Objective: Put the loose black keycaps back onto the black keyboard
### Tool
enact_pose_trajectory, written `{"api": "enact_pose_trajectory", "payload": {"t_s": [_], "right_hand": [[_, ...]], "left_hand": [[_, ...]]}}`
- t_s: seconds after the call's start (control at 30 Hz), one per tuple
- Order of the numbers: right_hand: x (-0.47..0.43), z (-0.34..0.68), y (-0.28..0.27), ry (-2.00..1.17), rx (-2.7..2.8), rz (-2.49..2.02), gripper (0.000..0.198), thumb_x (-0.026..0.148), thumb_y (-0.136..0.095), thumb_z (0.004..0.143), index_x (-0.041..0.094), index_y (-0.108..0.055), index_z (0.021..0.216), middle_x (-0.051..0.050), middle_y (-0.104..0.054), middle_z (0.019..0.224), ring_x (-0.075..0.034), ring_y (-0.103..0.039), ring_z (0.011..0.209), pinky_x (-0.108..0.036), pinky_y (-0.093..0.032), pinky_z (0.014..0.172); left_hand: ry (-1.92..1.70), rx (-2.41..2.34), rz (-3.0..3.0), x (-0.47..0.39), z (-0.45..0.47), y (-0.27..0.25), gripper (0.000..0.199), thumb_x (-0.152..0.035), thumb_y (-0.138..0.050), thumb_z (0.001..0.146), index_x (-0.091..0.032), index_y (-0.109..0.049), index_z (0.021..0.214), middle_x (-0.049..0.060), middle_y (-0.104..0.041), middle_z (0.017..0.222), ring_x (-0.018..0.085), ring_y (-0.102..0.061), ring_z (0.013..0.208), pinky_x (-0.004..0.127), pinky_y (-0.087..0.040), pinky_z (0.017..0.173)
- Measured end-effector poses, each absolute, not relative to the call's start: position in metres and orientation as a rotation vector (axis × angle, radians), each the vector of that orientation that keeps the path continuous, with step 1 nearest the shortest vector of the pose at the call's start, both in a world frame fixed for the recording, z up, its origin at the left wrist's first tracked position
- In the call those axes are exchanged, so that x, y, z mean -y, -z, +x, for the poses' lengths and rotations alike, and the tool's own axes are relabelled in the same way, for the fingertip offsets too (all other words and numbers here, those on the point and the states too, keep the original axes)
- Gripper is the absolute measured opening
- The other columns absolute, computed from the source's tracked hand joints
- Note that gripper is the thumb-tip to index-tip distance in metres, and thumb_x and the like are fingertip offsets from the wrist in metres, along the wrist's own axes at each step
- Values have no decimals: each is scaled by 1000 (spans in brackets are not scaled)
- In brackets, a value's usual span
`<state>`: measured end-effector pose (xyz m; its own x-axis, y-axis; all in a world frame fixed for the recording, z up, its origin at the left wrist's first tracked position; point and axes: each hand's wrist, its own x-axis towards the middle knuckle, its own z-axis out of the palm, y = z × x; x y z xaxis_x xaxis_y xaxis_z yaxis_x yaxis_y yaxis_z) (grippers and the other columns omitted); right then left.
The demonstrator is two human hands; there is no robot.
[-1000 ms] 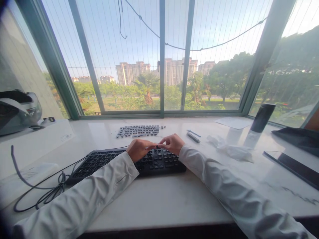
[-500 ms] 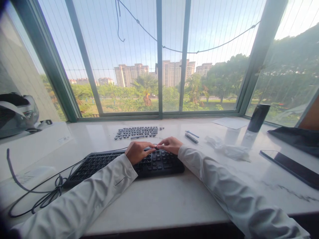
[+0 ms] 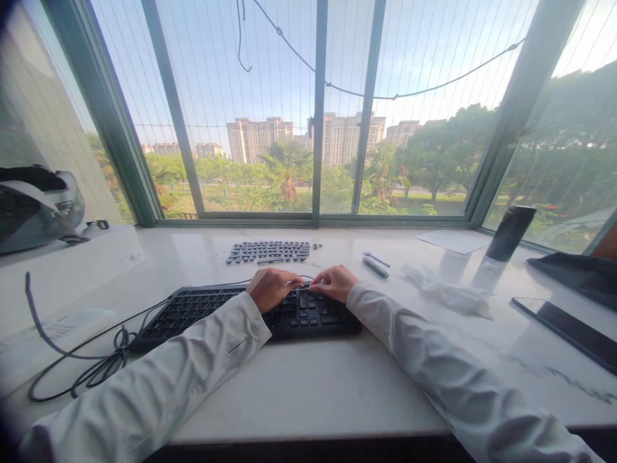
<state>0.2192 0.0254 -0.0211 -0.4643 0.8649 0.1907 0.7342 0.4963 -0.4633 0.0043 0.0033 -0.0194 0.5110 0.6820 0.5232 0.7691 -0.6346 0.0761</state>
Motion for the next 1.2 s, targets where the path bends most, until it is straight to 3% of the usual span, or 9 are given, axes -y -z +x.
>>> {"api": "enact_pose_trajectory", "payload": {"t_s": [0.17,0.37,0.5,0.63,0.8,0.87,1.0,1.2], "right_hand": [[-23,218,20,-309,2375,-1300,36,50,-60,74,20,-74,85,6,-44,46,-7,-34,46,-23,-26,51],[-22,217,18,-125,2407,-1239,25,44,-63,75,22,-74,80,6,-50,47,-6,-43,46,-27,-33,72],[-20,216,18,-165,2392,-1258,25,44,-65,73,21,-74,79,6,-51,47,-6,-43,46,-25,-34,66],[-19,216,18,-229,2364,-1304,28,45,-67,69,20,-74,80,5,-53,50,-7,-43,46,-22,-31,56],[-18,219,14,-12,2496,-1198,24,43,-61,77,23,-74,82,3,-60,53,-8,-49,50,-26,-33,69],[-16,220,10,113,2633,-1111,24,40,-56,81,24,-74,83,1,-64,55,-9,-51,53,-28,-31,73],[-8,216,-1,386,2889,-961,36,33,-44,88,22,-70,67,-3,-67,57,-11,-54,54,-31,-28,74],[-3,208,-9,557,2972,-962,32,27,-43,85,23,-70,68,-4,-71,67,-12,-55,55,-32,-27,73]], "left_hand": [[750,1241,-2591,-2,5,18,21,-36,-52,85,-32,-71,94,-1,-72,87,17,-66,80,24,-42,65],[667,1164,-2686,2,6,18,24,-35,-48,86,-34,-69,99,-1,-72,91,17,-66,84,25,-45,70],[609,1105,-2741,6,5,17,35,-23,-49,81,-37,-64,109,-4,-70,102,16,-65,90,26,-47,76],[583,1083,-2806,7,5,14,41,-16,-49,75,-36,-66,106,-5,-67,109,15,-62,99,26,-48,82],[567,1181,-2809,5,6,13,37,-18,-49,77,-34,-68,105,-3,-69,104,15,-64,95,26,-48,84],[573,1191,-2809,5,7,13,37,-19,-49,77,-34,-68,104,-3,-69,103,15,-64,94,26,-48,83],[541,1231,-2764,5,10,14,33,-24,-49,77,-34,-69,101,0,-72,93,18,-65,86,27,-48,74],[554,1270,-2719,9,14,13,30,-28,-49,78,-34,-71,98,3,-72,87,19,-65,77,27,-46,66]]}}
